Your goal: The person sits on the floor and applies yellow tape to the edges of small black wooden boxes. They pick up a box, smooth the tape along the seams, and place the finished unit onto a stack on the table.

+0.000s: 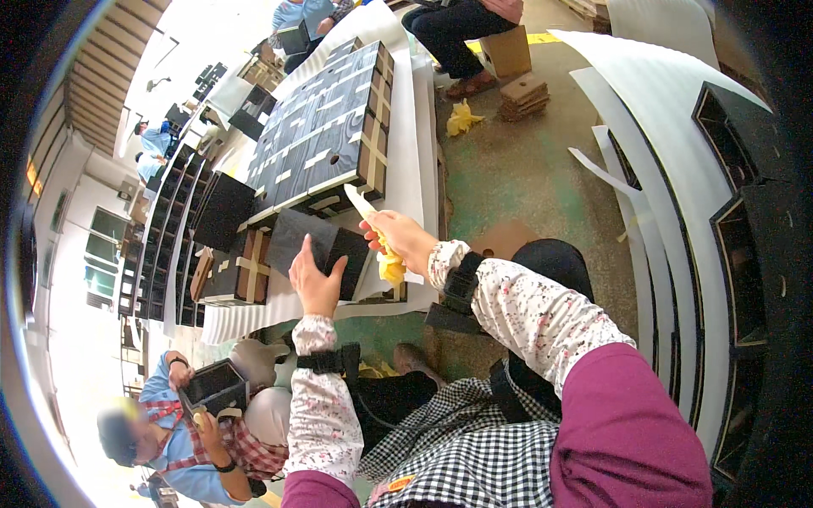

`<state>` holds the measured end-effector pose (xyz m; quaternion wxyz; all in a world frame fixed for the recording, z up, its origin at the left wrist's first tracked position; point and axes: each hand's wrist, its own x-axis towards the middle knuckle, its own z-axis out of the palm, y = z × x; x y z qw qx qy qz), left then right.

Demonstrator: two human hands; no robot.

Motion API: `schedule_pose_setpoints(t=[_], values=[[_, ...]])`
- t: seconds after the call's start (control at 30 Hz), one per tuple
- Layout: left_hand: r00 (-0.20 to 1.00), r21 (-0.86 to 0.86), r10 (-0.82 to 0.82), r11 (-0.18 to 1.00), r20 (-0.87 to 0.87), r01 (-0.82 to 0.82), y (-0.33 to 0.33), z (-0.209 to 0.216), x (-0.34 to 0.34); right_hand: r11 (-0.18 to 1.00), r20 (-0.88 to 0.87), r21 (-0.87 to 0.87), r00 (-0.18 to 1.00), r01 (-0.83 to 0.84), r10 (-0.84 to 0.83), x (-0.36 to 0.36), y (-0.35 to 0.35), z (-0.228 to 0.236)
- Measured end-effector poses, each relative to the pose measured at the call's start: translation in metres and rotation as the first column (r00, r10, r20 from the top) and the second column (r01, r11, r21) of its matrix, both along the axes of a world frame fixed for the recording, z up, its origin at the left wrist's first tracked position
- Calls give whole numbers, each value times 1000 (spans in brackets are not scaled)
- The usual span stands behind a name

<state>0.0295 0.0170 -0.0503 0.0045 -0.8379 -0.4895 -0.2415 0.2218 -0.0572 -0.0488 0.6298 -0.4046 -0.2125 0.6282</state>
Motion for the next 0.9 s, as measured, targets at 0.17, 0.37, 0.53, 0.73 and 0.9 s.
schedule_pose_setpoints(t=[0.17, 0.37, 0.53, 0.73, 0.9], values=[[908, -29, -20, 999, 418, 35, -20, -8, -54, 1000, 50, -18, 999, -4, 5, -17, 9, -20], [478, -557, 445, 822, 757, 119, -37, 11, -92, 978, 69, -40, 976, -203, 205, -38, 8, -26], [271, -709, 665, 575, 696, 409, -23, 4, -127, 961, 111, -21, 955, -275, 276, -39, 4, -27], [241, -677, 644, 613, 727, 407, -14, -10, -146, 940, 112, -1, 934, -341, 339, -32, 0, -18], [221, -473, 420, 736, 880, 485, -21, -10, -133, 967, 116, 23, 961, -255, 251, -23, -1, -12]])
